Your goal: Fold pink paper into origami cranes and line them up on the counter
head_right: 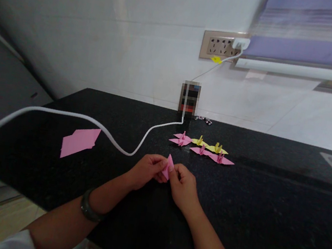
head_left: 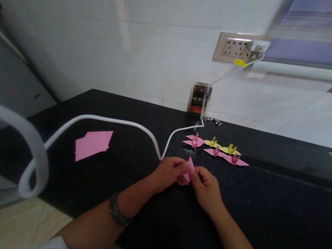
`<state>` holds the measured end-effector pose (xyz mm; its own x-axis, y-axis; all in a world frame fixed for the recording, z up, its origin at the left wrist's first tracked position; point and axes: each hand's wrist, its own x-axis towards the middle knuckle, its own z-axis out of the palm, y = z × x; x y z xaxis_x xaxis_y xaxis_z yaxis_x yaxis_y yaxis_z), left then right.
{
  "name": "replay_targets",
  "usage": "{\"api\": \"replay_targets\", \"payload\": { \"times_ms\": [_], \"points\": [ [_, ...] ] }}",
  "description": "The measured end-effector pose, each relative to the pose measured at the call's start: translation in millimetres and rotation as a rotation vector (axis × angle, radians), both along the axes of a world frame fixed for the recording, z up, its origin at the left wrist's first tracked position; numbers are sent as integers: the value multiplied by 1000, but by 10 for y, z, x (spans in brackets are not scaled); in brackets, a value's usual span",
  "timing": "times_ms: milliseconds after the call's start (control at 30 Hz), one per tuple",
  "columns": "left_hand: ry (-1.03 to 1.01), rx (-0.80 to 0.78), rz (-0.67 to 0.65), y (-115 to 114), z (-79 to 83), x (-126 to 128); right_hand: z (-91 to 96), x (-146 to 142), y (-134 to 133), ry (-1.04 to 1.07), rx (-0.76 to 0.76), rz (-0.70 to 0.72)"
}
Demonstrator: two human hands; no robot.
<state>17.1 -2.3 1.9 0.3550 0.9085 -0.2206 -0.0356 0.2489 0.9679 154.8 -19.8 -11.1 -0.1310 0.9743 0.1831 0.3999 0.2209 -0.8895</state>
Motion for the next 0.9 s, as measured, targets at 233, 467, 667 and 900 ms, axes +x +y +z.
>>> {"api": "replay_targets", "payload": {
  "times_ms": [233,467,667,900],
  "points": [
    [-11,26,1,2,1,-13,11,-1,-6,16,-8,5],
    [-9,38,71,28,-4,5,-33,-8,10,137,-71,25],
    [19,72,74,15,-7,15,-56,2,13,112,-60,1],
    [59,104,87,8,2,11,-12,-4,4,46,-1,-38]
  ]
}}
